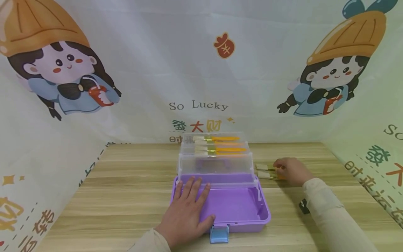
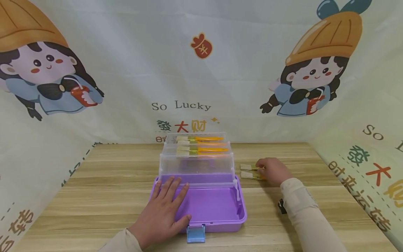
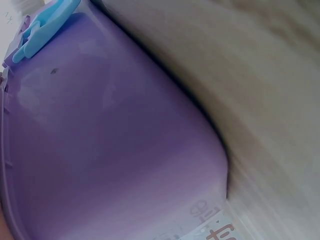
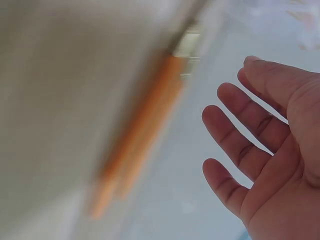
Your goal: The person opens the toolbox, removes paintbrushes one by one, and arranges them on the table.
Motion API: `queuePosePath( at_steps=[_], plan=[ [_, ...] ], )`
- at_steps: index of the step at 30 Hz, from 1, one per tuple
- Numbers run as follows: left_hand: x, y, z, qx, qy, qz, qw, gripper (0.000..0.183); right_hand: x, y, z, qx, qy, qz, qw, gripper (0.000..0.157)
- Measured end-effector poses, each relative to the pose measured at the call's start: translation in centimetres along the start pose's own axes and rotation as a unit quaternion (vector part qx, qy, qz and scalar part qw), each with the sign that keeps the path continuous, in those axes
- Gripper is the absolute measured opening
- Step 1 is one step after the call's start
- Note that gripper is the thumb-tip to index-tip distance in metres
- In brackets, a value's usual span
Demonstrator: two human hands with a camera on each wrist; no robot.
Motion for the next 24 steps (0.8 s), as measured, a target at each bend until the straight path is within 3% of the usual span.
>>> queuePosePath(
  at_steps=[11,18,24],
  plan=[
    [0.0,0.0,0.0,0.003,-0.001,0.002,1.0,0.079,-1.7,-6.5,6.6,0.002,0.063,0.034,0.997,0.024],
    [0.1,0.0,0.0,0.002,-0.002,0.001,1.0,0.079,-3.2,-10.5,8.3,-0.026,0.075,0.058,0.995,0.026],
    [0.1,0.0,0.0,-0.001,-0.002,0.0,1.0,0.079,-4.6,-13.1,8.4,-0.053,0.07,0.064,0.994,0.027]
  ],
)
Point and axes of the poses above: each hand's wrist, its own x-axis away from the middle knuckle, its own z-axis out of the back of the hand, y = z × x, the point moved 5 cm from there along -x, towards the middle knuckle, and after that the axes turned 13 degrees about x, right-handed, at the moved point
